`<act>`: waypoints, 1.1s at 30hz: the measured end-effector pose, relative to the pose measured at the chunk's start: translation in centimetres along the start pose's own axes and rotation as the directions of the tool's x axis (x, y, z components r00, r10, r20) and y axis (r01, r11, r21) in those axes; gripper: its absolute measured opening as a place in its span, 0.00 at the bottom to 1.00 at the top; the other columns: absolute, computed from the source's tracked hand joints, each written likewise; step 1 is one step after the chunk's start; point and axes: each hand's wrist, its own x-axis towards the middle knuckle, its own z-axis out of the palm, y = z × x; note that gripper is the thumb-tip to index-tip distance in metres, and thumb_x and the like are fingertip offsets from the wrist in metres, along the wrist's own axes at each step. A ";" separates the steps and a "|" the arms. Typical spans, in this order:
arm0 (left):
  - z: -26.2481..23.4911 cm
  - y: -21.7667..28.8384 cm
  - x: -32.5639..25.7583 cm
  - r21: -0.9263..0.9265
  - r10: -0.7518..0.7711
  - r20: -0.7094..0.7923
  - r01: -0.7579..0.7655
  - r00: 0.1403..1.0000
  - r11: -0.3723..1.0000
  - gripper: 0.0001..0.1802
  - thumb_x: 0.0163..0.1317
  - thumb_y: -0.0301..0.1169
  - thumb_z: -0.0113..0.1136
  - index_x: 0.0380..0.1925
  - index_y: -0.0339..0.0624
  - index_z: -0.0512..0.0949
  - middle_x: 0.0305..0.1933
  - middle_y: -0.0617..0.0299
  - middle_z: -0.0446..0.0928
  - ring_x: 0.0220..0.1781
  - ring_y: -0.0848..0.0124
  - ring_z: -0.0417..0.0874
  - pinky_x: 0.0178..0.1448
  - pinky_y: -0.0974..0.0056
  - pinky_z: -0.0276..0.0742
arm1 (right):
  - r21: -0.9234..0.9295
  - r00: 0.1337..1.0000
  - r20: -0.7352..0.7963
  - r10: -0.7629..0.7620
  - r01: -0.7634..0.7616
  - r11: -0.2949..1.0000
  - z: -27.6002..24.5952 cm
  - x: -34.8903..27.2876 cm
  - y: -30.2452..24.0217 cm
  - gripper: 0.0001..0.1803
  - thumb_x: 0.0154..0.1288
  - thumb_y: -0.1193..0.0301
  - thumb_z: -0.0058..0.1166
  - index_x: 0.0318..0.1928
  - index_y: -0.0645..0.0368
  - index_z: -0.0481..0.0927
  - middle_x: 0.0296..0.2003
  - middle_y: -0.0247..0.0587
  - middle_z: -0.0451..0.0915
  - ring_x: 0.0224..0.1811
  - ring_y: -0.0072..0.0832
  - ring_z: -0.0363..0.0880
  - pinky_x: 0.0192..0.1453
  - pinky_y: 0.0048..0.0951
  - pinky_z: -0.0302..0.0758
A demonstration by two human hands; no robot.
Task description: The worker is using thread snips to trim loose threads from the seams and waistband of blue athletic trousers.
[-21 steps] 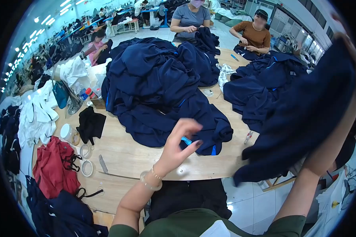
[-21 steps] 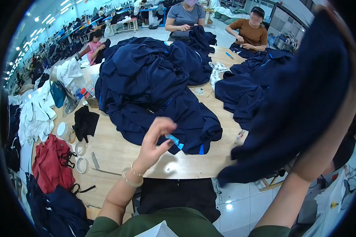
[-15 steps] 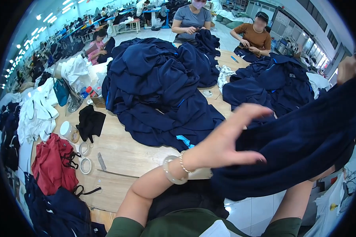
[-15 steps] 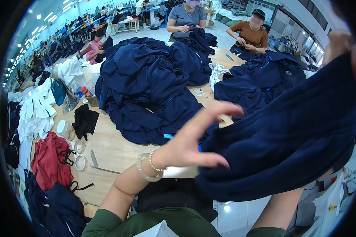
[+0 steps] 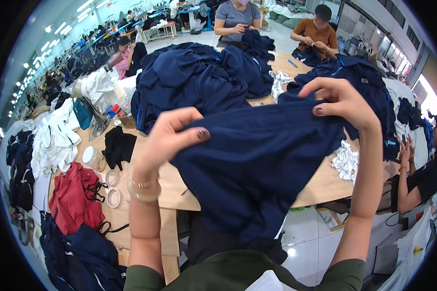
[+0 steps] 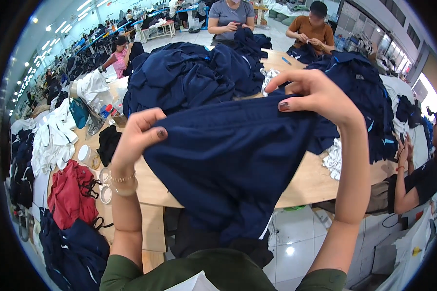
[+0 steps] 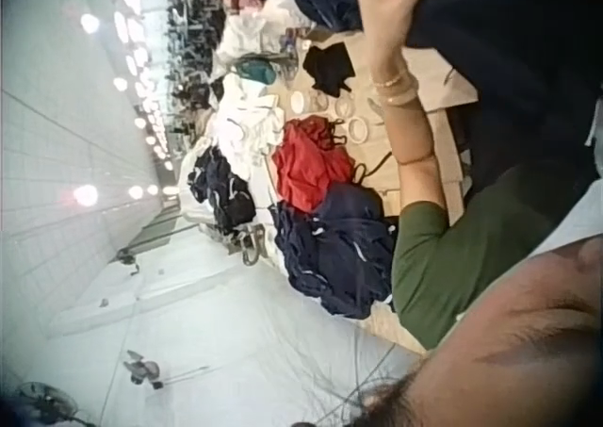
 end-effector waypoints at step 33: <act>7.3 -20.8 -2.2 0.785 -0.116 -0.181 0.215 0.977 0.581 0.18 0.55 0.32 0.72 0.45 0.38 0.81 0.43 0.57 0.80 0.49 0.56 0.80 0.52 0.58 0.75 | -0.024 0.290 -0.780 0.554 -0.900 0.436 12.4 -7.2 37.1 0.29 0.66 0.48 0.58 0.43 0.69 0.81 0.46 0.57 0.80 0.50 0.50 0.80 0.49 0.48 0.76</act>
